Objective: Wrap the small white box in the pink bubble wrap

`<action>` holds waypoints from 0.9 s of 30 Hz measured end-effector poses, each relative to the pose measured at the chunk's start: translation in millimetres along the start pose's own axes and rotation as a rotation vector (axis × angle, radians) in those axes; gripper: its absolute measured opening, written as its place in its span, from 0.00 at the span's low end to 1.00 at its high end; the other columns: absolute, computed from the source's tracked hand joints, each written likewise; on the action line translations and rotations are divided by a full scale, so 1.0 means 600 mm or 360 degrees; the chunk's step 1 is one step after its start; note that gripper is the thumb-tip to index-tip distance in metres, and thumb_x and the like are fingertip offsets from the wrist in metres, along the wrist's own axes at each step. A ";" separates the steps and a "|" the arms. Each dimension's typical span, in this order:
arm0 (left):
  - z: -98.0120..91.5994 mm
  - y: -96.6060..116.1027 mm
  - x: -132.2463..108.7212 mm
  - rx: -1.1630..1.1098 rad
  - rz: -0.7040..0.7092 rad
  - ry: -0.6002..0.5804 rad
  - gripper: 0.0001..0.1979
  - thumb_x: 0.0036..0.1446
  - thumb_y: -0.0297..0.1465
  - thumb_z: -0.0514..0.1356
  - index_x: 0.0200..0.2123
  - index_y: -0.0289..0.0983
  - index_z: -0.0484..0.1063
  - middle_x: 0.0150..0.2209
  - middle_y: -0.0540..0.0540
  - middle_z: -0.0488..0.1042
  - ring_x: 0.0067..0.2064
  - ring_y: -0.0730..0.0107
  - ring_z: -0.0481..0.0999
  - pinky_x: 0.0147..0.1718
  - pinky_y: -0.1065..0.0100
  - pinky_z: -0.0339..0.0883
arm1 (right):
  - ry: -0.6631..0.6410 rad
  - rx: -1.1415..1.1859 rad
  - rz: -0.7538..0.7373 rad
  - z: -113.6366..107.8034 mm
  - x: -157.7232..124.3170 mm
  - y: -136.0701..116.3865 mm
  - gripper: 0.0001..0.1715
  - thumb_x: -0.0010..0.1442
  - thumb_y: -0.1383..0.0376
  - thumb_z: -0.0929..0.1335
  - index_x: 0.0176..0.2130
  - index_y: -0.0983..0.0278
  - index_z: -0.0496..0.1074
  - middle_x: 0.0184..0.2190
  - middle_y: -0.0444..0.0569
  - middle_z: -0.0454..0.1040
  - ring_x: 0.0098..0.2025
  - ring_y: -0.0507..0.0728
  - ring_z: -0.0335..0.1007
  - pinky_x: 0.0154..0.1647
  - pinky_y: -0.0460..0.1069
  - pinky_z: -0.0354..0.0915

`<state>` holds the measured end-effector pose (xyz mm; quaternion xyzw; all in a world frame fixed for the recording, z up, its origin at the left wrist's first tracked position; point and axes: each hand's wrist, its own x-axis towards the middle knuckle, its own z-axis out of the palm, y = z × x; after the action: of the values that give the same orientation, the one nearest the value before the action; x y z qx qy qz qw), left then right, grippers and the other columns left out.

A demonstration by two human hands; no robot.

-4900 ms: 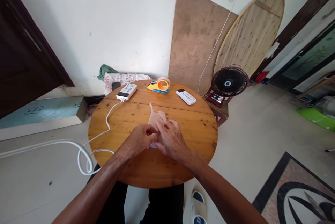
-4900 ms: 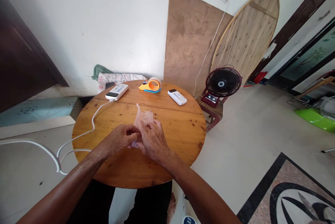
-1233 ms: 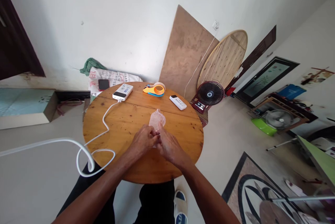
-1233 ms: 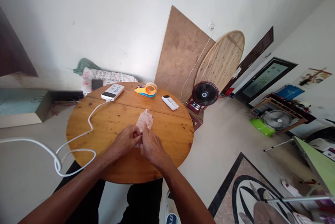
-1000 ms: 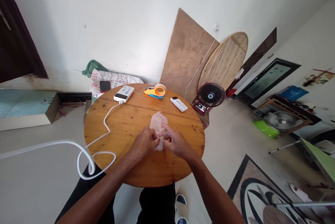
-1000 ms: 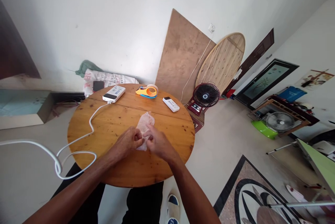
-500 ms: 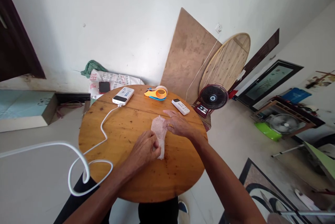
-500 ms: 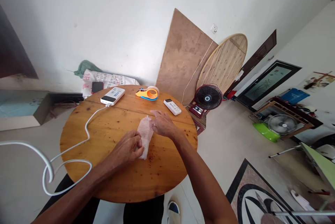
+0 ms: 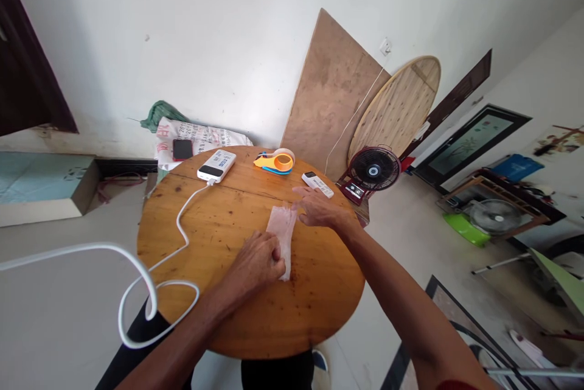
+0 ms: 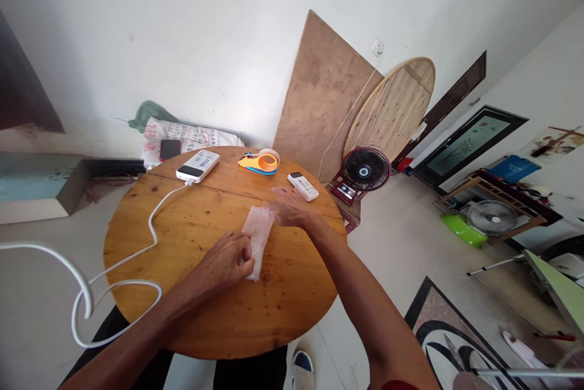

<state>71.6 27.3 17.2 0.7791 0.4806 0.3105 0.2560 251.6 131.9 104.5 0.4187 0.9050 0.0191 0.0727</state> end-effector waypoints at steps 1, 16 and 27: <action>-0.001 0.000 0.000 -0.0001 0.0001 -0.0005 0.03 0.45 0.26 0.54 0.23 0.39 0.62 0.30 0.48 0.70 0.37 0.64 0.67 0.39 0.64 0.59 | 0.0012 0.0048 0.0019 0.001 0.003 0.003 0.13 0.50 0.71 0.68 0.37 0.61 0.77 0.58 0.55 0.63 0.60 0.68 0.57 0.56 0.64 0.54; 0.001 -0.002 -0.008 0.0097 0.0027 0.0161 0.12 0.45 0.28 0.58 0.37 0.37 0.67 0.50 0.40 0.67 0.49 0.56 0.66 0.48 0.58 0.61 | -0.0048 0.0562 0.0036 0.088 0.075 0.019 0.05 0.50 0.69 0.70 0.32 0.65 0.74 0.43 0.50 0.73 0.61 0.60 0.54 0.53 0.54 0.58; -0.005 0.004 0.003 0.0216 0.0290 -0.0125 0.15 0.48 0.24 0.54 0.39 0.40 0.74 0.43 0.45 0.75 0.45 0.59 0.68 0.47 0.60 0.61 | 0.0451 0.1034 0.0811 0.107 0.001 0.007 0.14 0.52 0.63 0.68 0.41 0.64 0.69 0.38 0.46 0.73 0.39 0.53 0.68 0.40 0.47 0.61</action>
<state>71.1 28.5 21.4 0.8467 0.4174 0.2683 0.1920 263.7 133.3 41.1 0.6230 0.7328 -0.1921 -0.1948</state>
